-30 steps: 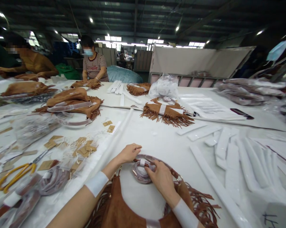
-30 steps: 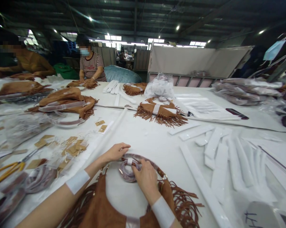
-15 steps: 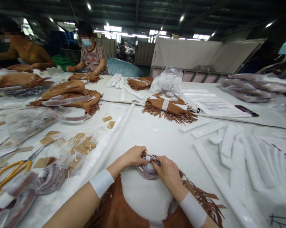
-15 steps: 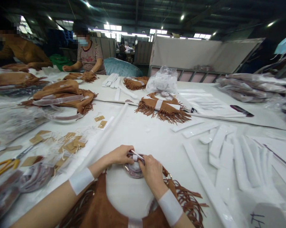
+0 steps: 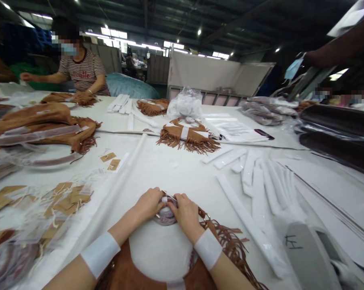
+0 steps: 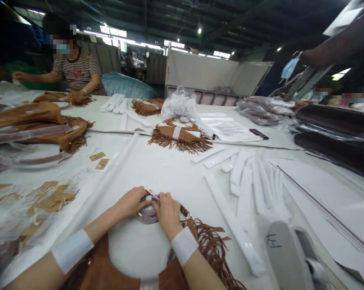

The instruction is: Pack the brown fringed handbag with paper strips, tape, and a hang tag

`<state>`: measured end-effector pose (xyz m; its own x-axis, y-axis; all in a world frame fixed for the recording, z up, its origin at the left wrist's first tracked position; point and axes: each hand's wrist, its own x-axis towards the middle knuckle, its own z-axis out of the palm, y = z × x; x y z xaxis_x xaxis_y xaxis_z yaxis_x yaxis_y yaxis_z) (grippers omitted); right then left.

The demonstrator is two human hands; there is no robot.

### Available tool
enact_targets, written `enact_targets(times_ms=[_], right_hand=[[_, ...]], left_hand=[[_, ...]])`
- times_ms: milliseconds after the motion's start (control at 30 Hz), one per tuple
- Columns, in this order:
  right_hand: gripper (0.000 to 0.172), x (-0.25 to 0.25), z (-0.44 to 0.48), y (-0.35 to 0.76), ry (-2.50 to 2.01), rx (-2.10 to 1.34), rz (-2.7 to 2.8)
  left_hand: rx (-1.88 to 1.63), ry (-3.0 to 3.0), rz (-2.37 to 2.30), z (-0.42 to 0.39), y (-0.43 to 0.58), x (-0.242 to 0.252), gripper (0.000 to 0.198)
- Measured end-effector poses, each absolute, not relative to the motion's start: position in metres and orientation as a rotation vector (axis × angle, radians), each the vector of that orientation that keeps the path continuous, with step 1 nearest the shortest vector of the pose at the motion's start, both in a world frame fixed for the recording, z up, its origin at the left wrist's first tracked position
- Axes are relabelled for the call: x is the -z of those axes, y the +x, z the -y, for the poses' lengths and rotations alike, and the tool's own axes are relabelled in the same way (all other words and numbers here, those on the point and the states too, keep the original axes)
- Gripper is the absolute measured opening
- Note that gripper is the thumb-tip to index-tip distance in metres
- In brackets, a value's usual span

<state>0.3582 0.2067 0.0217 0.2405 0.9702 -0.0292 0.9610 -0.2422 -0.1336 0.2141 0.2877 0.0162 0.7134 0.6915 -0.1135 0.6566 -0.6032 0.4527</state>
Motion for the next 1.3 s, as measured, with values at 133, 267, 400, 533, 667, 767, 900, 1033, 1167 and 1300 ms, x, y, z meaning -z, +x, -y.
enact_targets(times_ms=[133,267,400,533,667,767,900,1033,1167,1300], right_hand=[[0.025,-0.031,-0.2,0.352,-2.399,-0.121,1.852],[0.033,-0.035,-0.155,0.337,-2.287,-0.008,1.931],[0.008,-0.009,-0.093,0.32,-2.181,-0.07,2.198],[0.03,0.018,-0.07,0.316,-2.143,-0.122,2.24],[0.022,0.017,-0.073,0.323,-1.998,-0.303,1.933],[0.031,0.003,-0.079,0.329,-1.851,-0.646,1.571],[0.044,-0.021,-0.099,0.336,-1.718,-1.117,1.01],[0.034,-0.044,-0.137,0.34,-1.682,-1.346,0.779],[0.018,-0.059,-0.173,0.346,-1.81,-1.481,0.736],[0.013,-0.061,-0.19,0.354,-1.911,-1.535,0.738]], left_hand=[[-0.032,2.512,-1.082,-0.289,0.217,-0.02,0.024],[0.034,2.558,-1.08,-0.296,0.219,-0.029,0.021],[0.082,2.586,-1.072,-0.304,0.222,-0.034,0.021],[0.079,2.603,-1.089,-0.307,0.224,-0.033,0.024],[0.03,2.599,-1.121,-0.298,0.221,-0.028,0.023],[-0.033,2.57,-1.165,-0.291,0.217,-0.024,0.024],[-0.08,2.519,-1.166,-0.291,0.215,-0.023,0.023],[-0.127,2.479,-1.128,-0.295,0.215,-0.025,0.023],[-0.135,2.448,-1.054,-0.301,0.215,-0.026,0.024],[-0.104,2.45,-1.004,-0.304,0.21,-0.028,0.021]])
